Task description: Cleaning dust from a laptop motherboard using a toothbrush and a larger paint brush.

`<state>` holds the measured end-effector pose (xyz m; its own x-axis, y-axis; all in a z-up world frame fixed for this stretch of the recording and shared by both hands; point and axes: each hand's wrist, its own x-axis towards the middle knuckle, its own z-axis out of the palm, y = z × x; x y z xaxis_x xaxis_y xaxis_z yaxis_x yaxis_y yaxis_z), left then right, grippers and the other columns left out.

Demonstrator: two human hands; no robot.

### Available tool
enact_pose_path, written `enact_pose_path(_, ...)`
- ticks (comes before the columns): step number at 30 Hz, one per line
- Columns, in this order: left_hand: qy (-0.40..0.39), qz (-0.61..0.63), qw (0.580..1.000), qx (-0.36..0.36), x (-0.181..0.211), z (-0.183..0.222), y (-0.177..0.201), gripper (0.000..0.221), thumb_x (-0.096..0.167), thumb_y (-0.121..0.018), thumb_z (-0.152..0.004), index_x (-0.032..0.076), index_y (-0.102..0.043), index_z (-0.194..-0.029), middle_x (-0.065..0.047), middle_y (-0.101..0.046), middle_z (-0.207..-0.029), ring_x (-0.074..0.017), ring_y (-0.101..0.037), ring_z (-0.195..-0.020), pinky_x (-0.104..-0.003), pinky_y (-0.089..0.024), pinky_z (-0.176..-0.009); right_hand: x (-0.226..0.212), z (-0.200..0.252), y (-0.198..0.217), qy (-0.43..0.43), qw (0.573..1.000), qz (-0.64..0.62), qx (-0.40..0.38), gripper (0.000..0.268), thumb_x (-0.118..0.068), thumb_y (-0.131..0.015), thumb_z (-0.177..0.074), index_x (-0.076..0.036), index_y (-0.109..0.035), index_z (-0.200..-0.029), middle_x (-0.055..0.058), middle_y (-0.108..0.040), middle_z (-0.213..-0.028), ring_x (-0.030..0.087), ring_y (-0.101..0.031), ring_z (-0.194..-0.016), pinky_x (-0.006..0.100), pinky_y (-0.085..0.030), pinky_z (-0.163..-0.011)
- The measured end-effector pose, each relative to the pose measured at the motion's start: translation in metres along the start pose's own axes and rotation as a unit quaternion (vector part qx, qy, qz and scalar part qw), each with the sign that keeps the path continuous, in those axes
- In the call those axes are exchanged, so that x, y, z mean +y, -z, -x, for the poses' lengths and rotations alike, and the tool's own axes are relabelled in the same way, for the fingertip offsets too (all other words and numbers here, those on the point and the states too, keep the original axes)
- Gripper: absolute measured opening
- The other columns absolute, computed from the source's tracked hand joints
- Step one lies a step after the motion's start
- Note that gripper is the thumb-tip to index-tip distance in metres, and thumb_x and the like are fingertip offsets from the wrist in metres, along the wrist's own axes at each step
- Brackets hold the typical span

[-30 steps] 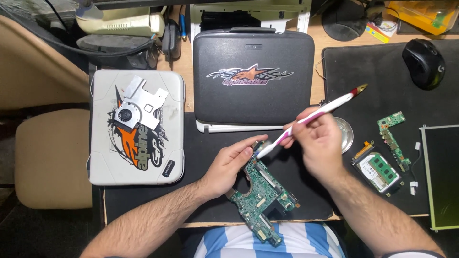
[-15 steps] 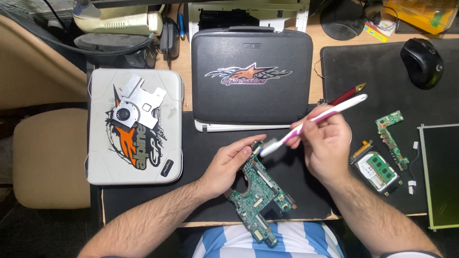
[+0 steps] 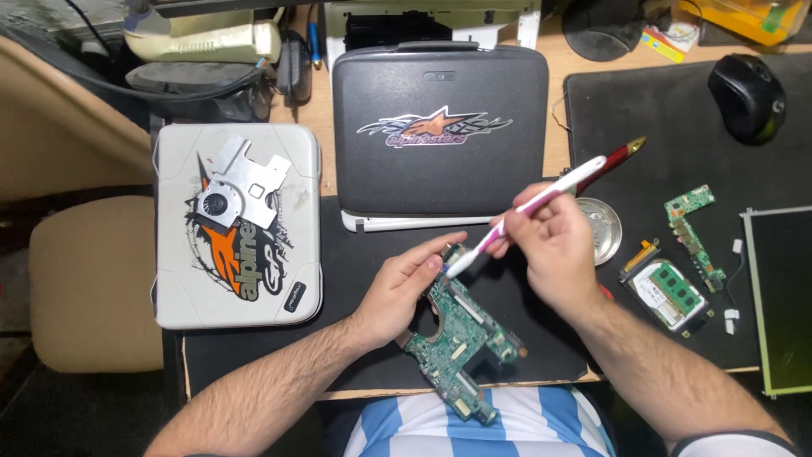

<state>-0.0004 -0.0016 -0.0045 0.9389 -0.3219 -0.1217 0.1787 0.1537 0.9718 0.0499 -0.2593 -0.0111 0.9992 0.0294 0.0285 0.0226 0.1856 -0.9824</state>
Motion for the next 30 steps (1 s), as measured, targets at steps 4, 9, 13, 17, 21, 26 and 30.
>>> enact_pose_path(4, 0.002, 0.001, 1.0, 0.003, 0.003, -0.001, -0.001, 0.046, 0.017, -0.055, -0.13, 0.004, -0.074, -0.17, -0.02, -0.078, -0.169, -0.0318, -0.065, -0.16, -0.057, -0.053, -0.134, -0.012, 0.006, 0.001, 0.008, 1.0, 0.003, 0.016, 0.026, -0.007, -0.072, -0.121, 0.006, -0.056, -0.137, 0.03, -0.084, -0.104, 0.03, -0.089, -0.076, 0.035, -0.078, -0.065)
enact_pose_path(9, 0.002, 0.007, 1.0, -0.006, 0.01, -0.002, 0.0, 0.048, 0.017, -0.056, -0.13, 0.004, -0.072, -0.173, -0.02, -0.078, -0.169, -0.0283, -0.066, -0.156, -0.054, -0.057, -0.13, -0.006, -0.003, 0.003, -0.004, 1.0, 0.003, 0.0, 0.032, -0.009, -0.076, -0.119, 0.008, -0.059, -0.139, 0.03, -0.085, -0.101, 0.03, -0.089, -0.074, 0.038, -0.079, -0.063)
enact_pose_path(13, 0.029, 0.035, 0.999, -0.005, -0.003, 0.003, 0.003, 0.048, 0.017, -0.054, -0.129, 0.008, -0.072, -0.173, -0.016, -0.089, -0.146, -0.0126, -0.083, -0.107, -0.034, -0.076, -0.092, -0.025, -0.017, 0.025, 0.049, 0.998, 0.009, 0.042, 0.041, -0.014, -0.071, -0.125, 0.008, -0.054, -0.155, 0.028, -0.081, -0.104, 0.028, -0.087, -0.077, 0.034, -0.077, -0.066)
enact_pose_path(17, 0.035, 0.064, 0.997, 0.012, -0.012, 0.003, 0.008, 0.045, 0.021, -0.054, -0.129, 0.001, -0.079, -0.161, -0.018, -0.09, -0.141, -0.0177, -0.078, -0.124, -0.044, -0.07, -0.103, -0.045, -0.013, 0.031, 0.027, 0.994, 0.093, -0.052, 0.076, -0.005, -0.077, -0.115, 0.004, -0.042, -0.182, 0.02, -0.081, -0.098, 0.021, -0.084, -0.075, 0.031, -0.075, -0.067)
enact_pose_path(21, 0.074, 0.096, 0.993, -0.008, -0.012, 0.008, 0.012, 0.047, 0.032, -0.052, -0.13, -0.002, -0.078, -0.149, -0.019, -0.09, -0.1, -0.017, -0.085, -0.085, -0.035, -0.074, -0.07, -0.076, 0.0, -0.004, -0.025, 0.91, 0.357, -0.211, 0.055, -0.019, -0.088, -0.106, -0.009, -0.074, -0.158, 0.02, -0.092, -0.09, 0.033, -0.09, -0.074, 0.048, -0.075, -0.069)
enact_pose_path(26, 0.048, 0.065, 0.996, -0.027, -0.018, 0.005, 0.012, 0.043, 0.03, -0.053, -0.13, -0.002, -0.083, -0.13, -0.012, -0.085, -0.092, -0.011, -0.077, -0.084, -0.031, -0.073, -0.069, -0.06, 0.004, -0.01, 0.024, 0.814, 0.488, -0.312, 0.035, -0.033, -0.086, -0.11, -0.017, -0.079, -0.141, 0.014, -0.094, -0.098, 0.037, -0.093, -0.087, 0.048, -0.075, -0.077)
enact_pose_path(30, 0.038, 0.063, 0.997, -0.02, -0.021, 0.007, 0.012, 0.041, 0.031, -0.056, -0.13, 0.0, -0.082, -0.121, -0.012, -0.086, -0.093, -0.0101, -0.077, -0.082, -0.028, -0.071, -0.067, -0.083, -0.007, 0.003, 0.07, 0.828, 0.485, -0.274, 0.031, -0.025, -0.084, -0.111, -0.015, -0.086, -0.14, 0.013, -0.095, -0.12, 0.038, -0.092, -0.111, 0.047, -0.073, -0.098)
